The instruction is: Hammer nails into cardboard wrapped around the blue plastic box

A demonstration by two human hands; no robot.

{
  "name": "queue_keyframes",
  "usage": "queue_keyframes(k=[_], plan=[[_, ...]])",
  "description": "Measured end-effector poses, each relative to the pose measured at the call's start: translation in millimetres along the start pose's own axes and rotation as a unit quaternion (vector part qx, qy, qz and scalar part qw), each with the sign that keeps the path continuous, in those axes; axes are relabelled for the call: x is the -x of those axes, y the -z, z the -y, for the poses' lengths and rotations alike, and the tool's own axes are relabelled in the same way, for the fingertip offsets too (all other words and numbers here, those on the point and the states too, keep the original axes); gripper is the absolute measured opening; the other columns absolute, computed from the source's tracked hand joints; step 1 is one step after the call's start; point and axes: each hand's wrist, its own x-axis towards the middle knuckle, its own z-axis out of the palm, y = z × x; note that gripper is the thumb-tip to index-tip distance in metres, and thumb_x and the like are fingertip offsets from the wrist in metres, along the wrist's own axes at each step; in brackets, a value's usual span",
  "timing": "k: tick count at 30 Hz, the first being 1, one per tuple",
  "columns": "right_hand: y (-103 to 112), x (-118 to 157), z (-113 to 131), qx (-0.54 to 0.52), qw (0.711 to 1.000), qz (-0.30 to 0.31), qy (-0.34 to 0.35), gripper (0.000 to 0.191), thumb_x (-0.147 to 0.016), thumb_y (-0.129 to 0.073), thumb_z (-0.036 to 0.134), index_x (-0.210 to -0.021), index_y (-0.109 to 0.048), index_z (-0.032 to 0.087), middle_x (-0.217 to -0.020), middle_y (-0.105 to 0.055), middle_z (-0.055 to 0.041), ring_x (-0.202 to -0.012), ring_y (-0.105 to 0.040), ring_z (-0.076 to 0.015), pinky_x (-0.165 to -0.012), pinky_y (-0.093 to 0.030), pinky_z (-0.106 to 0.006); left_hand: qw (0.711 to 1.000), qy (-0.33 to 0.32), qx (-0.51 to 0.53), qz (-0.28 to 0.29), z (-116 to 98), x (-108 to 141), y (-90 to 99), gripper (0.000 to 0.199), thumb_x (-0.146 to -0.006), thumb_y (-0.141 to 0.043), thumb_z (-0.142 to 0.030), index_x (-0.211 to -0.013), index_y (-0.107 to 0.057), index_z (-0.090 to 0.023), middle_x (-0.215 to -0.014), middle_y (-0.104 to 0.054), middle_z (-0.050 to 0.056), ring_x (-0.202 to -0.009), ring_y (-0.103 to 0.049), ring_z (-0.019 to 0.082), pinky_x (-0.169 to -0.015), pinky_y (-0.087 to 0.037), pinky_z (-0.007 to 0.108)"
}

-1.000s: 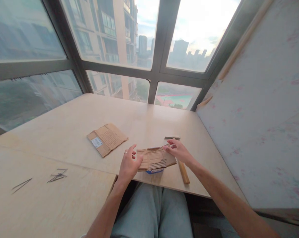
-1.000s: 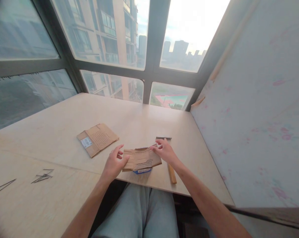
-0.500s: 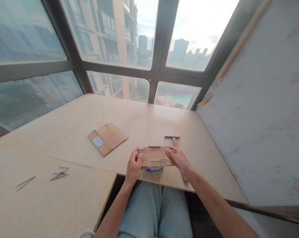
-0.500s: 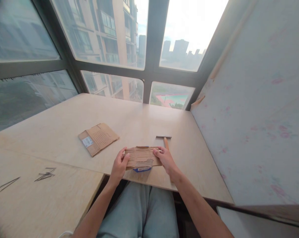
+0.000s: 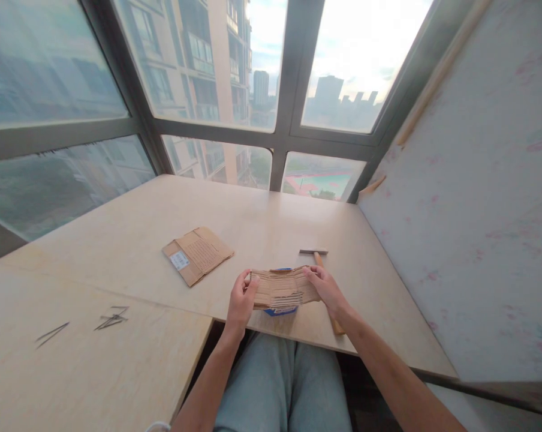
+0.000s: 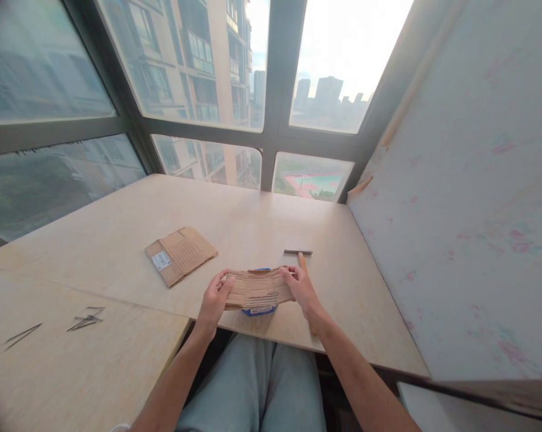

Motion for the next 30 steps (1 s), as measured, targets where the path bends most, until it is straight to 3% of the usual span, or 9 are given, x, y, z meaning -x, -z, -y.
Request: queue_keyframes(k=[4,8,14,20,26,30], plan=[[3.9,1.6,11.2,-0.014,1.000,0.027,0.007,0.040,-0.075,-0.064,0.051,-0.096,-0.064,0.017,-0.091,-0.069,-0.0100,-0.074,-0.063,-0.0212,-0.056,-0.046,-0.029,1.000,-0.018,-0.008,-0.001,-7.6,0.2,-1.7,0.060,-0.071,-0.067,-0.055,-0.109,-0.061,-0.009,-0.084,-0.069,0.008,-0.079,-0.066,0.020,-0.070,-0.052,0.030],[8.1,-1.0,20.4,-0.023,0.998,0.015,0.050,0.032,-0.071,-0.068,0.045,-0.084,-0.067,0.016,-0.084,-0.069,-0.0063,-0.076,-0.060,-0.0196,-0.065,-0.044,-0.029,0.999,-0.027,0.021,0.021,-11.8,-4.7,-3.1,0.048,-0.066,-0.073,-0.044,-0.099,-0.062,-0.011,-0.083,-0.071,0.008,-0.078,-0.068,0.019,-0.072,-0.054,0.032],[12.2,-6.0,13.1,-0.032,0.999,0.011,-0.004,0.032,-0.064,-0.073,0.046,-0.069,-0.063,0.016,-0.066,-0.063,-0.0028,-0.061,-0.054,-0.0157,-0.056,-0.038,-0.027,0.996,-0.004,0.042,0.080,-14.0,-12.1,3.1,0.040,-0.062,-0.074,-0.032,-0.095,-0.066,-0.010,-0.088,-0.072,0.009,-0.086,-0.069,0.021,-0.084,-0.055,0.035],[10.2,-4.1,5.9,-0.053,0.996,0.046,-0.063,0.031,-0.069,-0.071,0.047,-0.075,-0.062,0.018,-0.073,-0.065,-0.0040,-0.063,-0.058,-0.0165,-0.053,-0.042,-0.026,0.998,0.011,0.021,0.062,-17.0,-11.2,4.7,0.039,-0.064,-0.072,-0.032,-0.096,-0.066,-0.011,-0.087,-0.072,0.008,-0.084,-0.069,0.020,-0.078,-0.055,0.032],[13.0,0.7,8.9,-0.064,0.991,0.074,-0.089,0.036,-0.075,-0.067,0.053,-0.085,-0.062,0.019,-0.078,-0.064,-0.0033,-0.063,-0.059,-0.0145,-0.050,-0.044,-0.023,0.997,0.065,0.028,0.032,-22.2,-5.9,2.8,0.044,-0.067,-0.073,-0.037,-0.100,-0.063,-0.010,-0.085,-0.070,0.008,-0.075,-0.067,0.018,-0.056,-0.053,0.025],[17.8,1.8,9.4,-0.033,0.994,0.076,-0.075,0.043,-0.079,-0.061,0.058,-0.095,-0.061,0.019,-0.086,-0.066,-0.0069,-0.069,-0.061,-0.0167,-0.047,-0.042,-0.022,0.997,0.064,0.014,0.036,-24.9,-4.5,3.5,0.049,-0.070,-0.070,-0.045,-0.104,-0.061,-0.010,-0.090,-0.068,0.010,-0.074,-0.065,0.019,-0.052,-0.053,0.026]])
